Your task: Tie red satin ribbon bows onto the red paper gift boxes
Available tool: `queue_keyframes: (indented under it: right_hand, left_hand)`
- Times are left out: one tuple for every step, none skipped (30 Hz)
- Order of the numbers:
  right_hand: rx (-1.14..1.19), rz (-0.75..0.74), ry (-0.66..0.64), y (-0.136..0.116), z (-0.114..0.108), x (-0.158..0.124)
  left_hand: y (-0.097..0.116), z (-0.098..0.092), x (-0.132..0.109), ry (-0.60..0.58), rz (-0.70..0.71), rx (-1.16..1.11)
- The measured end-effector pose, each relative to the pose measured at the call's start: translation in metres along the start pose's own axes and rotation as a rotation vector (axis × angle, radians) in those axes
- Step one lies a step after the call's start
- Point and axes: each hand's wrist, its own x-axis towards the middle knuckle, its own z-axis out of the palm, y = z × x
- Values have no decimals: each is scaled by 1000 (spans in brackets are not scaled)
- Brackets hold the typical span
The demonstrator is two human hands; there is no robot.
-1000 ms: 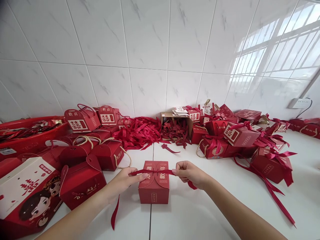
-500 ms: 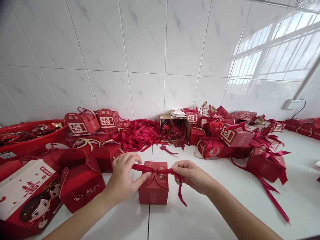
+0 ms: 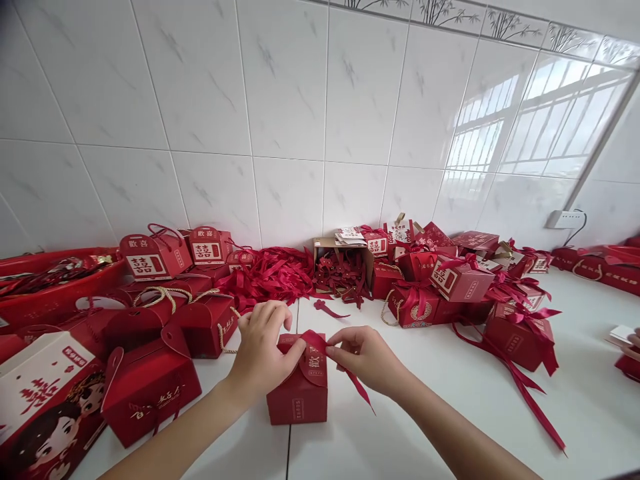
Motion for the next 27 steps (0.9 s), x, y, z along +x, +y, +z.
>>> queue_keyframes:
  right_hand:
    - [-50, -35, 20, 0, 4, 3]
    - [-74, -72, 29, 0, 8, 6]
    - [-80, -112, 31, -1, 12, 9]
    - [-79, -152, 23, -1, 17, 12]
    - [-78, -186, 13, -2, 21, 15]
    - [-73, -210, 7, -3, 25, 17]
    - [-66, -225, 12, -3, 28, 19]
    - [-60, -234, 24, -2, 31, 21]
    - [-53, -236, 46, -1, 33, 22]
    - [-46, -232, 74, 1, 35, 23]
    - [-40, -224, 108, 3, 37, 24]
    - [-38, -221, 138, 5, 38, 25]
    - [-35, -225, 160, 7, 39, 25]
    - [-30, -238, 175, 9, 40, 25]
    - [-22, -256, 179, 11, 41, 25]
    - [-9, -271, 168, 12, 41, 25]
    - [11, -275, 146, 13, 42, 24]
    - [33, -269, 117, 14, 43, 24]
    - [48, -255, 91, 14, 44, 23]
    - [59, -239, 71, 14, 45, 23]
    - [69, -227, 53, 13, 46, 23]
    - [81, -223, 36, 13, 46, 23]
    - [93, -224, 19, 12, 46, 22]
    - [100, -227, 6, 10, 47, 22]
    - [99, -227, 0, 8, 47, 22]
    - [89, -221, 3, 6, 47, 22]
    - [74, -211, 15, 4, 47, 22]
  left_hand:
    - [0, 0, 0, 5, -3, 13]
    - [0, 0, 0, 9, -7, 26]
    - [1, 0, 0, 10, -10, 38]
    - [1, 0, 0, 9, -14, 50]
    - [2, -1, 0, 9, -18, 60]
    - [2, -1, 0, 7, -25, 69]
    - [1, -2, 0, 5, -32, 73]
    - [0, -4, 0, -3, -33, 70]
    - [-2, -6, -1, -24, -24, 57]
    - [-5, -9, -1, -57, -6, 35]
    - [-10, -11, -2, -97, 14, 5]
    - [-15, -13, -2, -135, 26, -34]
    - [-21, -14, -3, -166, 18, -81]
    - [-28, -14, -4, -190, -17, -136]
    - [-34, -13, -5, -208, -74, -197]
    - [-41, -10, -6, -233, -142, -263]
    - [-47, -6, -7, -275, -212, -334]
    - [-53, -1, -8, -331, -277, -407]
    - [-57, 4, -9, -391, -334, -477]
    - [-61, 9, -11, -447, -387, -544]
    - [-63, 14, -12, -493, -442, -610]
    - [-65, 17, -13, -530, -501, -679]
    - [-66, 20, -14, -559, -559, -748]
    - [-65, 21, -15, -583, -608, -810]
    - [-65, 21, -15, -607, -646, -864]
    - [-63, 20, -14, -625, -670, -905]
    - [-61, 17, -12, -633, -679, -930]
